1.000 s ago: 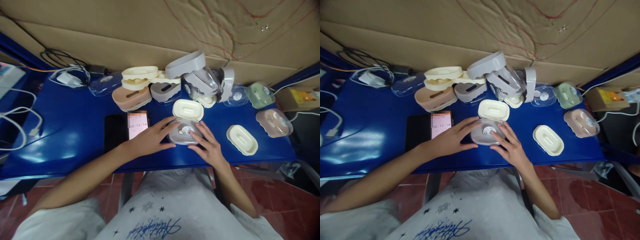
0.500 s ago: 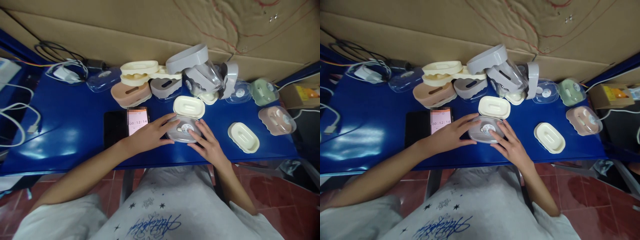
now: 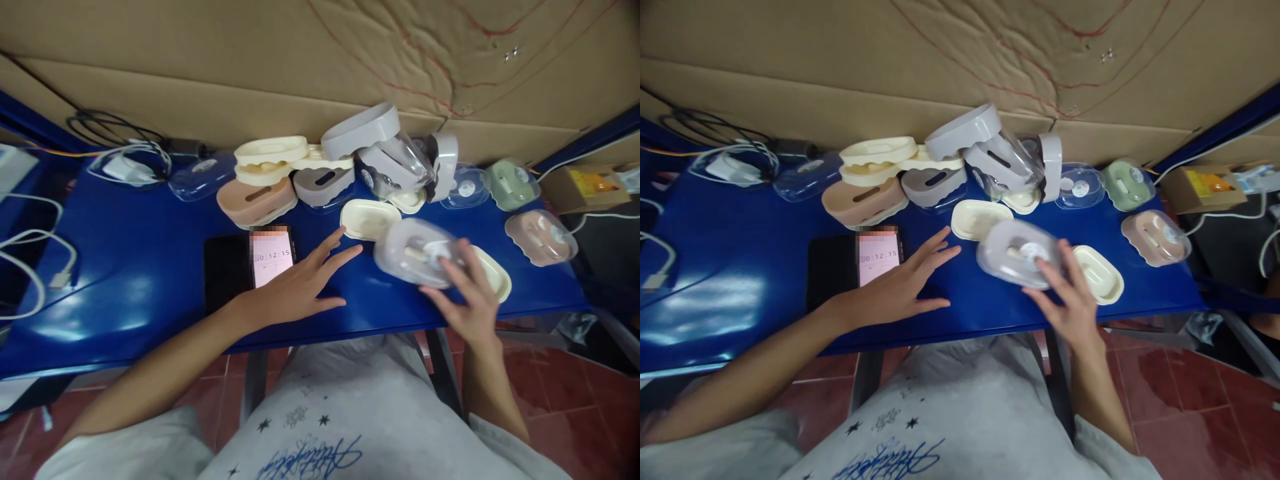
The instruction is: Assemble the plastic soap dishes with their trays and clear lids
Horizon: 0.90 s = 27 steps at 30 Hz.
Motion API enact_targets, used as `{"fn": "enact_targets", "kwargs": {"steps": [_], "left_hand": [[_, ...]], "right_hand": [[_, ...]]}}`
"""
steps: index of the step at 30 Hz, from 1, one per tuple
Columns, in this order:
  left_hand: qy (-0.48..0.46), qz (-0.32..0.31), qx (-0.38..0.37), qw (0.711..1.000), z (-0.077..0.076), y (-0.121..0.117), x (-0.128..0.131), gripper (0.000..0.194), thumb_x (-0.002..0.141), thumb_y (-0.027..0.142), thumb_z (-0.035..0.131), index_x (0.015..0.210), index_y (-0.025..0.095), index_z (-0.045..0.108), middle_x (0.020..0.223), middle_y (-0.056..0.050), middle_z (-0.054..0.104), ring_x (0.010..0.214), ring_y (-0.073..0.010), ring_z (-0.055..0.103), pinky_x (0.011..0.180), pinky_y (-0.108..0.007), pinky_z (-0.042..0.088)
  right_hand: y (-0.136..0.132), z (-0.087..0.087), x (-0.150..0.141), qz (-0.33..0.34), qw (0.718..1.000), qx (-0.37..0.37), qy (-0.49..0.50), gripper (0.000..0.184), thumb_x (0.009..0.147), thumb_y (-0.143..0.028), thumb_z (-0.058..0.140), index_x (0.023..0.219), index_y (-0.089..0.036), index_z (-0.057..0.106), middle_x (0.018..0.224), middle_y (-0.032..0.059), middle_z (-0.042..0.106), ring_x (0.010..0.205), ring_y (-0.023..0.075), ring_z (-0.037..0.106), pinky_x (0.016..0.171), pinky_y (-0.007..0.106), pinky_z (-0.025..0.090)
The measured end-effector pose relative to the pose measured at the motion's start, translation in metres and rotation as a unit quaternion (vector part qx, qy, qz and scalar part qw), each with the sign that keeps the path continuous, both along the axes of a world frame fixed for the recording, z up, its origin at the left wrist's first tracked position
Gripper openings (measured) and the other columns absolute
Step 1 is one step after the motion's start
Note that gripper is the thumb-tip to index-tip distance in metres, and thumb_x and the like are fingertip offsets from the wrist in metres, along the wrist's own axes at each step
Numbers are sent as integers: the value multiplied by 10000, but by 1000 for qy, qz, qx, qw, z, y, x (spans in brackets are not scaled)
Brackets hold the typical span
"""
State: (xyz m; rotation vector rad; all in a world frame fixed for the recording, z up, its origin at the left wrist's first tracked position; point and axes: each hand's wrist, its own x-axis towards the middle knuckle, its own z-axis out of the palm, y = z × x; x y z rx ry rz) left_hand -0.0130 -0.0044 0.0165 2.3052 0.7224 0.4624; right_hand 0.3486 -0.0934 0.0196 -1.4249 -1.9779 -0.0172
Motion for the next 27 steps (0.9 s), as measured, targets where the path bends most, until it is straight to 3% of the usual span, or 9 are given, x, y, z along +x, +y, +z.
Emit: {"fn": "enact_targets", "kwargs": {"steps": [3, 5, 9, 17, 21, 24, 27], "left_hand": [[31, -26, 28, 999, -1, -1, 0, 851, 1065, 401, 699, 1759, 365, 209, 1856, -149, 89, 1669, -423, 306, 1300, -656, 420], [52, -32, 39, 997, -2, -2, 1, 783, 1078, 394, 678, 1745, 349, 271, 1850, -156, 127, 1644, -424, 360, 1290, -659, 428], [81, -32, 59, 994, -5, -1, 2, 675, 1092, 409, 654, 1703, 311, 383, 1813, -176, 260, 1585, -427, 452, 1257, -665, 451], [87, -33, 102, 990, -10, 1, 3, 530, 1114, 425, 613, 1609, 263, 522, 1765, -187, 356, 1547, -400, 497, 1235, -626, 483], [86, -41, 115, 989, -10, 1, 4, 485, 1122, 407, 604, 1571, 228, 566, 1714, -196, 440, 1546, -388, 505, 1235, -609, 490], [97, -46, 126, 986, -10, 2, 4, 485, 1119, 397, 612, 1561, 200, 577, 1708, -208, 447, 1548, -388, 503, 1239, -599, 490], [105, -48, 136, 984, -11, 2, 4, 499, 1116, 397, 622, 1571, 200, 564, 1714, -207, 438, 1547, -383, 504, 1234, -589, 497]], "right_hand": [[3, 7, 51, -166, 985, 38, -16, 718, 907, -425, 878, 1572, -326, 627, 1698, 137, 511, 1550, 402, 522, 1266, 613, 462], [11, 3, 85, -262, 964, 44, -28, 712, 875, -499, 890, 1517, -267, 688, 1653, 199, 552, 1526, 402, 551, 1241, 555, 475], [29, -16, 131, -345, 938, 14, -29, 758, 774, -444, 960, 1462, -221, 736, 1571, 262, 614, 1477, 431, 596, 1186, 535, 499], [46, -26, 139, -318, 948, -32, 0, 708, 867, -354, 875, 1531, -212, 675, 1676, 279, 486, 1598, 408, 451, 1262, 562, 405], [44, -36, 139, -306, 952, -8, 7, 745, 868, -449, 836, 1550, -214, 649, 1703, 253, 462, 1621, 414, 410, 1255, 603, 414], [46, -35, 121, -278, 959, 50, -1, 698, 896, -538, 769, 1522, -250, 659, 1668, 207, 520, 1587, 410, 467, 1245, 656, 422], [60, -20, 89, -221, 973, 61, -22, 598, 958, -531, 715, 1496, -275, 664, 1577, 174, 606, 1519, 383, 548, 1235, 652, 448]]}}
